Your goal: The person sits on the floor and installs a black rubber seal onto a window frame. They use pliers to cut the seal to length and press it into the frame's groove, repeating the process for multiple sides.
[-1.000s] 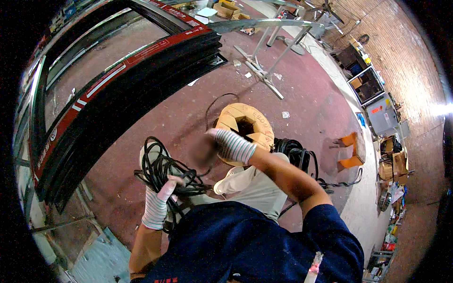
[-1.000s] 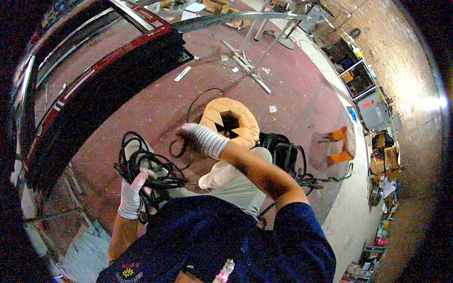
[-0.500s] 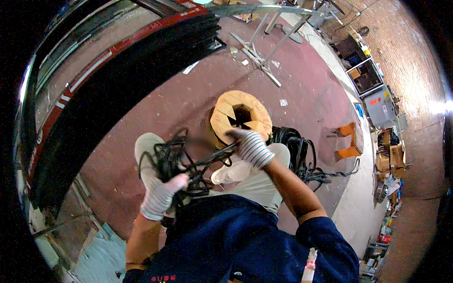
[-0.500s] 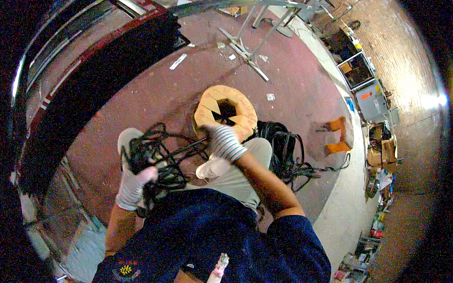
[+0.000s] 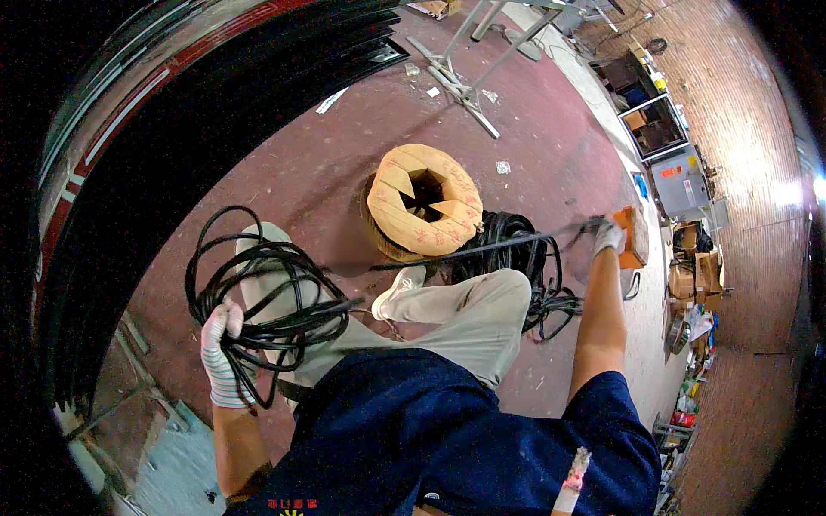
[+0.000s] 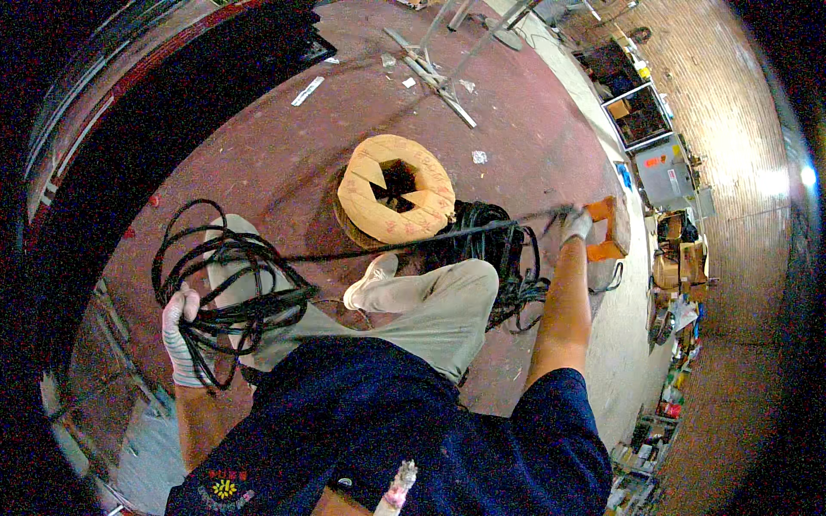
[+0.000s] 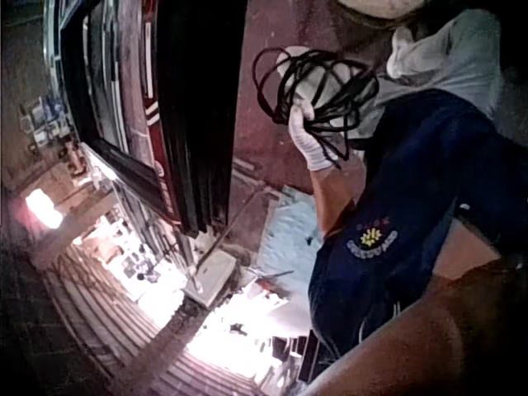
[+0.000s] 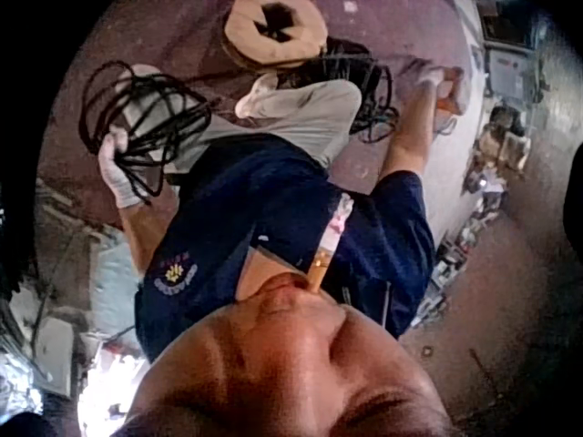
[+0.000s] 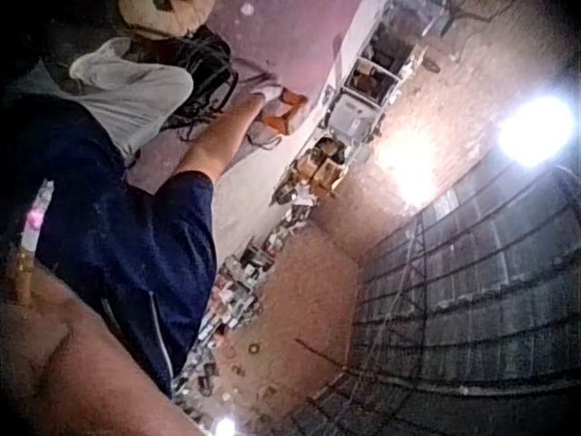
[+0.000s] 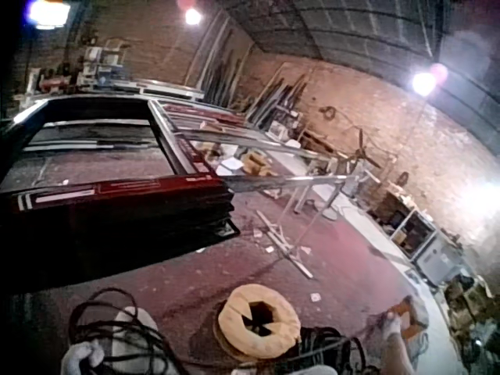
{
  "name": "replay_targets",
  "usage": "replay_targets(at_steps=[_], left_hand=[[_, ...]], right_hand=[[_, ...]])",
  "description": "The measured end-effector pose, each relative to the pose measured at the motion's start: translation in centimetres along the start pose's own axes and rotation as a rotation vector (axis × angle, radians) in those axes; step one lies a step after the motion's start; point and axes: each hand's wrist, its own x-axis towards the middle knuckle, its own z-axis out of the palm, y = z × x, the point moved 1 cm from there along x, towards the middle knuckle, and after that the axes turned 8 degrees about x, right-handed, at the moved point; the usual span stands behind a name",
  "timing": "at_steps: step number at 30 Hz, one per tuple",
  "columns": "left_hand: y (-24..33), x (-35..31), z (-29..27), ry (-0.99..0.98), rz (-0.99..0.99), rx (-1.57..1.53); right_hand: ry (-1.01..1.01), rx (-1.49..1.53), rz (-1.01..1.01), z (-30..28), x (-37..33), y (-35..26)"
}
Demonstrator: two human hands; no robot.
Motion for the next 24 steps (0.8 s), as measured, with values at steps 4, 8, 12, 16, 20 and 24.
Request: replay_targets(at_steps=[4, 8, 12, 16, 20, 24], left_hand=[[0.5, 0.5, 3.2, -0.167, -0.036, 0.023], [-0.7, 1.9, 6.0, -0.255, 0.091, 0.337], [-1.0, 0.4, 11.3, -0.233, -0.057, 0.448], [-3.6, 0.1, 13.0, -0.398, 0.116, 0.490], [-5.0, -1.0, 13.1, -0.604, -0.044, 0.861], [-2.4, -1.9, 12.6, -0.408, -0.466, 1.171]], right_hand=[[-0.563, 1.419, 0.064, 4.3, -3.4, -19.2], [-0.551, 1.034, -0.174, 6.7, -14.7, -31.5], [-0.721, 0.653, -0.722, 6.1, -27.7, -37.5], [-1.024, 0.177, -1.048, 3.9, -36.4, -41.5], [-0.969, -0.004, -1.034, 5.1, -39.4, -41.0], [-0.951, 0.031, -0.983, 7.3, -36.8, -36.4]])
